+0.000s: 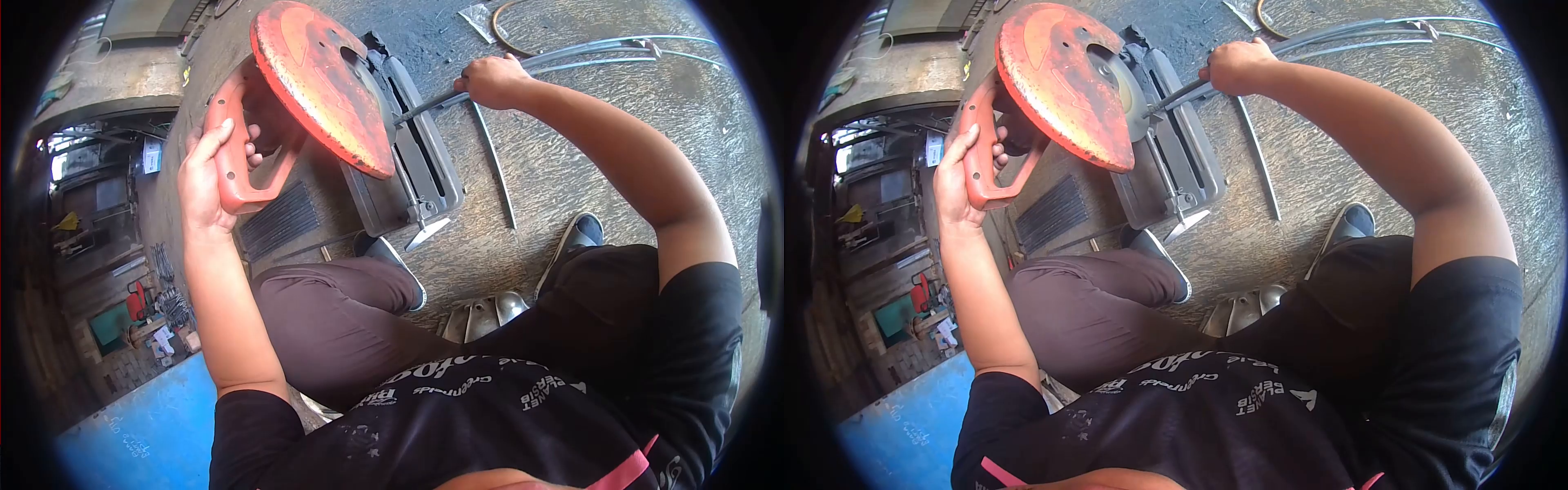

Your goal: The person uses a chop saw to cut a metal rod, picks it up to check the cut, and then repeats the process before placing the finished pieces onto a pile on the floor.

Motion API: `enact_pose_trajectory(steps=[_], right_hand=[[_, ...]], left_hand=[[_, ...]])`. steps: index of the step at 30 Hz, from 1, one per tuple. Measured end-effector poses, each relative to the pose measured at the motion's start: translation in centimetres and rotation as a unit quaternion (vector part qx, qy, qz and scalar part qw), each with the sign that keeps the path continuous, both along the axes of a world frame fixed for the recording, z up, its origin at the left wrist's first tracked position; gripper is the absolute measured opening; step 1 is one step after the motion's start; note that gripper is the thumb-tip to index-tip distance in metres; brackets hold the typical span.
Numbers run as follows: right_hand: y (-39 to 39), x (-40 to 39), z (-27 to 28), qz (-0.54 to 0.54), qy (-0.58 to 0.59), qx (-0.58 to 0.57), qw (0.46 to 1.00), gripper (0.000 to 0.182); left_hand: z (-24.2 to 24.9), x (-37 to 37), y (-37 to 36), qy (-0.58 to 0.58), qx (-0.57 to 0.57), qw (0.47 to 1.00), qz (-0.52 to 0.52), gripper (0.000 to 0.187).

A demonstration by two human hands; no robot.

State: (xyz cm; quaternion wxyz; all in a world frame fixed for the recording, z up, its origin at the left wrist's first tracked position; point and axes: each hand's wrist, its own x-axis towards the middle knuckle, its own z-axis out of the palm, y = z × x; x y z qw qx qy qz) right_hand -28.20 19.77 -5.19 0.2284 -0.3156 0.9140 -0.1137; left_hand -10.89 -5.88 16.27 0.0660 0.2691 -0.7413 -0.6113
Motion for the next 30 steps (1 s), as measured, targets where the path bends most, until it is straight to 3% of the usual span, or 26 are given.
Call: enact_pose_trajectory(steps=[11,14,16,30], right_hand=[[-1.1,1.1,0.3,0.039,-0.021,0.025,0.999,0.043],[-1.3,1.0,-0.2,0.039,-0.012,0.036,0.999,0.030],[-1.1,1.0,-0.1,0.039,-0.019,0.017,0.999,0.045],[-1.2,1.1,-1.1,0.019,-0.042,0.006,0.999,0.046]], left_hand=[[0.2,-0.1,0.1,-0.007,0.010,1.000,0.000,0.043],[0.1,0.0,0.1,-0.013,0.012,1.000,0.010,0.042],[0.2,-0.1,0.1,-0.016,0.015,1.000,0.011,0.043],[0.2,-0.1,0.1,-0.015,0.016,1.000,0.012,0.042]])
